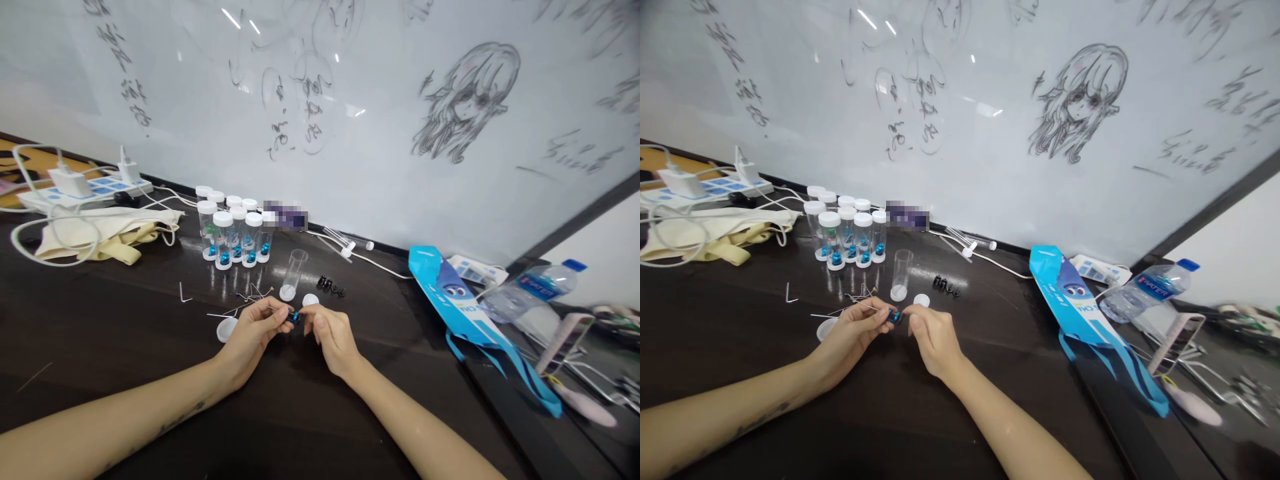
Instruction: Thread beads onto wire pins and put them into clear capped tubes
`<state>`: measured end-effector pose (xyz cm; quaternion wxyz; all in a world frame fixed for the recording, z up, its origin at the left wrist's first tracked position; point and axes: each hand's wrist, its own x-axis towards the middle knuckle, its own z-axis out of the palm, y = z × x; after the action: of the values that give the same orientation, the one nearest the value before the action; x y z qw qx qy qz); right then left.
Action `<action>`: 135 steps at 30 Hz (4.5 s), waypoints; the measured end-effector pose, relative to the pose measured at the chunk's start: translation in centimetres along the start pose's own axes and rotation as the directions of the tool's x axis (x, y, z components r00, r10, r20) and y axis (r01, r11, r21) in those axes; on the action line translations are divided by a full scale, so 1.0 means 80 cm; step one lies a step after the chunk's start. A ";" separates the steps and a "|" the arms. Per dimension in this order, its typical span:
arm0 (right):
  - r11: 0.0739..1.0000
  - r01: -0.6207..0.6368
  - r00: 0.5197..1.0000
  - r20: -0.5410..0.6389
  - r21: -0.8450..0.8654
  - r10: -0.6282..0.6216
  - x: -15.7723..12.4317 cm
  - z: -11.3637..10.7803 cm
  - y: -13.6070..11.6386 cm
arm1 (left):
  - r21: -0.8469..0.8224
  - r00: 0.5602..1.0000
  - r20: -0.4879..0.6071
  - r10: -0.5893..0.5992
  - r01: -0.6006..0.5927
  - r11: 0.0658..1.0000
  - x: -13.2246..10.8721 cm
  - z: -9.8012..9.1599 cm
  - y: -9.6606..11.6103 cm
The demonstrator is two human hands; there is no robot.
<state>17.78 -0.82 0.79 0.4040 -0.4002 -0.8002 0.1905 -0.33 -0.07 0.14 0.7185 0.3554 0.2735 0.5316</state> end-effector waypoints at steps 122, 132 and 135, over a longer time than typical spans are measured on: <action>0.992 0.117 0.854 -0.506 -0.047 -0.125 0.097 -0.087 -0.095 | 0.718 0.891 0.232 0.390 -0.427 0.550 0.087 -0.011 0.037; 0.995 0.064 0.895 -0.435 -0.083 -0.094 0.097 -0.081 -0.082 | 0.625 0.871 0.224 0.437 -0.473 0.621 0.063 -0.002 0.052; 0.994 0.050 0.918 -0.387 -0.097 -0.083 0.096 -0.083 -0.081 | 0.592 0.864 0.239 0.442 -0.491 0.639 0.053 0.002 0.063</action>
<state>17.23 1.19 12.62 0.5441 -0.4195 -0.7242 0.0590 -1.88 4.84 4.17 0.4028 0.6536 0.3093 0.5612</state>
